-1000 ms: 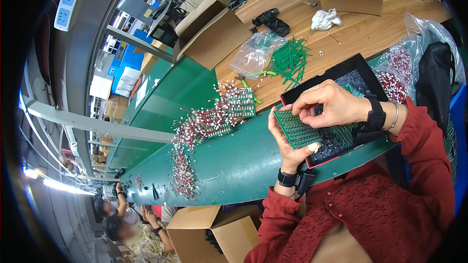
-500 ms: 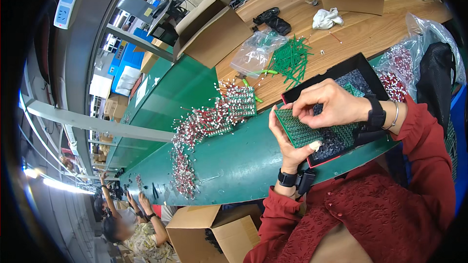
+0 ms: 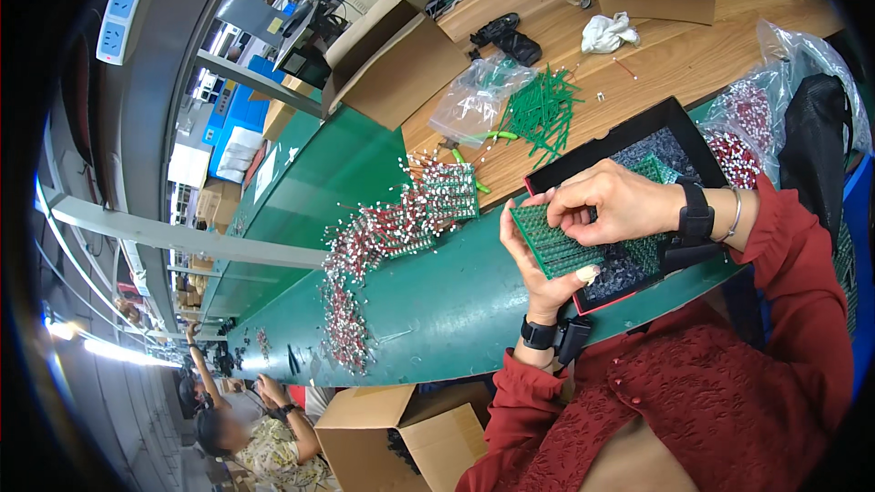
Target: The person picks up green circuit boards from a blue bin and places them into a black tray. They then insert small green components into the boards one by one, using their fingers. The person continues this process for multiple boards, occasionally adjusting their grip and orientation.
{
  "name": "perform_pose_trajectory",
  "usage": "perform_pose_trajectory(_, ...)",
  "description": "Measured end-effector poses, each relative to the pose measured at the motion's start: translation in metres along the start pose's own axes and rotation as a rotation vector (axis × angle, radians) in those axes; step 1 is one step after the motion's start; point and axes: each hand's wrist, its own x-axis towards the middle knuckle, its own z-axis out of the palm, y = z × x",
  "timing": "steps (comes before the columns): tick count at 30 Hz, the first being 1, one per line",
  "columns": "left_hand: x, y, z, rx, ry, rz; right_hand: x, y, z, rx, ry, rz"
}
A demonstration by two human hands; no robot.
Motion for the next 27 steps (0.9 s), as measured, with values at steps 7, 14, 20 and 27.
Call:
perform_pose_trajectory(7, -0.005, -0.003, -0.005, 0.089, 0.01, -0.039, 0.003, -0.005, 0.001, 0.202, 0.1, 0.027)
perform_pose_trajectory(14, -0.004, -0.003, -0.009, 0.194, -0.012, -0.027, 0.004, -0.004, 0.01, 0.182, 0.127, -0.004)
perform_pose_trajectory(20, -0.003, 0.001, -0.007, 0.2, -0.04, -0.062, 0.004, -0.005, 0.008, 0.093, 0.137, -0.112)
perform_pose_trajectory(27, -0.003, 0.001, -0.006, 0.165, -0.036, -0.06, 0.004, -0.007, 0.01, 0.107, 0.142, -0.082)
